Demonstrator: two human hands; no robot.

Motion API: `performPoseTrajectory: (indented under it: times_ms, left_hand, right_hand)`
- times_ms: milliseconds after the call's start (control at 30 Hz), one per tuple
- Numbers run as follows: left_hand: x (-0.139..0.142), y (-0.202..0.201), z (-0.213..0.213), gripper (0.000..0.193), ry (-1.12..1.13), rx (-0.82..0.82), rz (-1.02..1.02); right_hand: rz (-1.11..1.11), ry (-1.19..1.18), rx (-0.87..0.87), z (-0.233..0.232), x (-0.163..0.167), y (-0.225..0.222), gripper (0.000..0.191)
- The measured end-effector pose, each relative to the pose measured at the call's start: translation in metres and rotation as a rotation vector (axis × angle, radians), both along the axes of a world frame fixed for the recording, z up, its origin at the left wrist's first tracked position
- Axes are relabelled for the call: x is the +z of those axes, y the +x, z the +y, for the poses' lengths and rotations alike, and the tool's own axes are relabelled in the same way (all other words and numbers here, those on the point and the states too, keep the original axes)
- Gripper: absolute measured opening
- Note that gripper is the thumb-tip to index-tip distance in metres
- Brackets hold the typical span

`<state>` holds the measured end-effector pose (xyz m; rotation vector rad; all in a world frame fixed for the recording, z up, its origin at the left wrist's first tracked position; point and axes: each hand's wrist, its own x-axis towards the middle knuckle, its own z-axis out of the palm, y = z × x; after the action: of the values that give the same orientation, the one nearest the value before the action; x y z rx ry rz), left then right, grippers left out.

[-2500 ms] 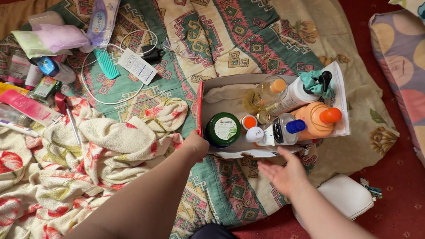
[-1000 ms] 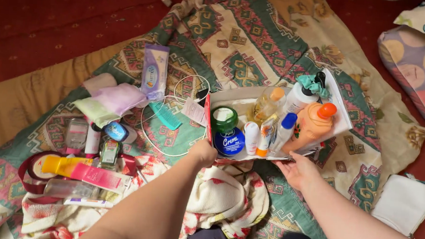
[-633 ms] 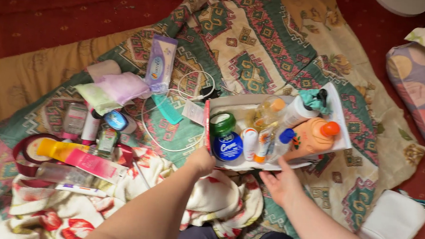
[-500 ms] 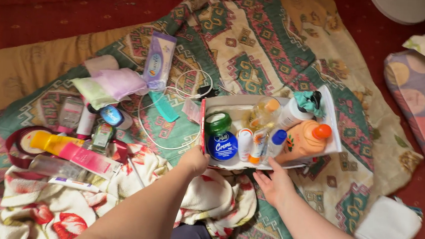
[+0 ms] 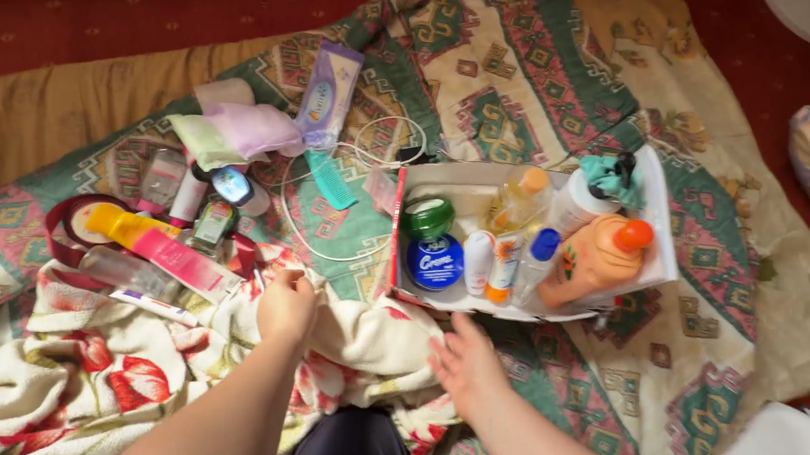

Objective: The person sits on the floor next to a mattress where toiletry bottles, jars, tubes and small personal-care items are scattered on a blanket. The person picks up the bottles and containers one at a time and places them into an open shoebox, arranging them inside the box.

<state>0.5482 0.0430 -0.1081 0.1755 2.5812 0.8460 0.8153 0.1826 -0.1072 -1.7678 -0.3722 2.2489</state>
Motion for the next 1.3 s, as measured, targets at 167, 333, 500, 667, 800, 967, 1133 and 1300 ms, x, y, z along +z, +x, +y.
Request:
performPoseTrajectory:
  times_ms: [167,333,500,667,800,967,1133,1300]
  left_hand:
    - [0.015,-0.067,-0.015,0.038,-0.083,-0.097,0.093]
    - [0.009,-0.146,0.017,0.056,0.002,-0.142,0.068]
    - [-0.01,-0.191,0.07,0.058,0.393,0.142,-0.337]
    - [-0.008,-0.182,0.064,0.055,0.185,0.216,-0.268]
    - [0.028,-0.134,0.043,0.038,0.137,0.13,-0.174]
    - [0.094,-0.059,0.027,0.041,0.265,-0.293,0.363]
    - [0.157,-0.013,0.038,0.028,0.52,-0.962,0.265]
    - [0.175,0.004,0.077,0.022,0.477,-1.222,0.147]
  right_hand:
    - [0.021,0.028,0.392,-0.04,0.028,-0.083,0.049]
    - [0.129,0.209,0.672,-0.036,0.088,-0.132,0.047]
    - [0.113,0.272,0.721,-0.018,0.118,-0.127,0.044]
    - [0.081,0.325,0.714,-0.004,0.124,-0.103,0.04]
    - [0.07,0.385,0.718,0.002,0.12,-0.095,0.042]
    - [0.133,0.751,0.732,0.001,0.116,-0.109,0.066]
    - [0.1,1.47,0.917,0.031,0.148,-0.111,0.108]
    - [-0.006,1.466,1.187,0.07,0.185,-0.09,0.089]
